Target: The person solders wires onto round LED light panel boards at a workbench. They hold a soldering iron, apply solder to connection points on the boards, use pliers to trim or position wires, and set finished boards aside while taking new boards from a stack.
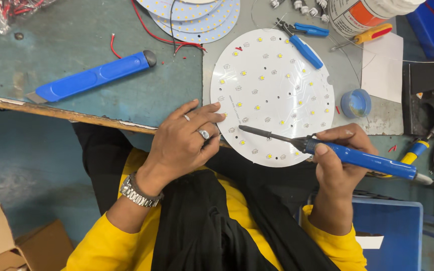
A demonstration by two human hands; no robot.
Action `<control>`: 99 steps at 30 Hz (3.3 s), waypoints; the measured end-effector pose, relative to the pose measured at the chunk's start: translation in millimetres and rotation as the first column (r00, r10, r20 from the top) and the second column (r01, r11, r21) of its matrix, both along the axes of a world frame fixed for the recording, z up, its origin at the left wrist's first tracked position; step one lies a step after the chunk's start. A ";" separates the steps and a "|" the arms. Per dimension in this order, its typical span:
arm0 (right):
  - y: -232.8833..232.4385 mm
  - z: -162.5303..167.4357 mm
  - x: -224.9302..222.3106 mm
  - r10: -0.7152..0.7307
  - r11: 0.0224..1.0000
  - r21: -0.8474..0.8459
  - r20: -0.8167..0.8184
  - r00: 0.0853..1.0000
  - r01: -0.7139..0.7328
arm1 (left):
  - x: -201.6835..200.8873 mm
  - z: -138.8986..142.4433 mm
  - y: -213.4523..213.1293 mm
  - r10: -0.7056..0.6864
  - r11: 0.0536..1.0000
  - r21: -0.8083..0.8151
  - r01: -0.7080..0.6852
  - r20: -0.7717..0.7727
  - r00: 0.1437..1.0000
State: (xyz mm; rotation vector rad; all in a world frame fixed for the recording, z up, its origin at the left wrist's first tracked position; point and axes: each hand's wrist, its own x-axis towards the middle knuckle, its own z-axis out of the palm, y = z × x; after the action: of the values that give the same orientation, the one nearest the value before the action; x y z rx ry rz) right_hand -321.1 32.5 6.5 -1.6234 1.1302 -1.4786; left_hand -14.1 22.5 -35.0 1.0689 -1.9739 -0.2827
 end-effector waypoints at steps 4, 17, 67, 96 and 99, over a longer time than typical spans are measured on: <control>-2.7 -3.1 2.3 0.022 1.000 0.006 -0.039 0.999 -0.022 | 0.3 -1.7 0.0 0.000 1.000 0.004 0.000 -0.006 1.000; 9.6 11.9 3.7 0.009 1.000 0.002 -0.115 0.993 -0.009 | 1.8 -1.8 -0.1 -0.009 1.000 -0.013 0.009 0.015 1.000; -9.4 34.5 20.3 0.101 0.969 -0.155 -0.472 0.876 -0.195 | 2.2 0.6 -2.9 -0.001 1.000 -0.004 0.001 0.009 1.000; -0.4 57.1 35.4 0.079 0.997 0.014 -0.364 0.928 -0.079 | 5.0 3.2 -3.4 -0.005 1.000 0.010 0.005 0.023 1.000; 4.0 55.2 36.8 0.044 0.999 0.016 -0.286 0.957 -0.042 | 5.1 3.1 -3.8 -0.006 1.000 0.002 0.006 0.030 1.000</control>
State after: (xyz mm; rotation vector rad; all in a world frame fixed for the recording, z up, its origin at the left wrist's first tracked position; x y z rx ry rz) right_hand -284.3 36.5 61.6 -1.8868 1.2454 -1.2348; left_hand -9.0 18.7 -31.9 1.0746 -2.0039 -0.2736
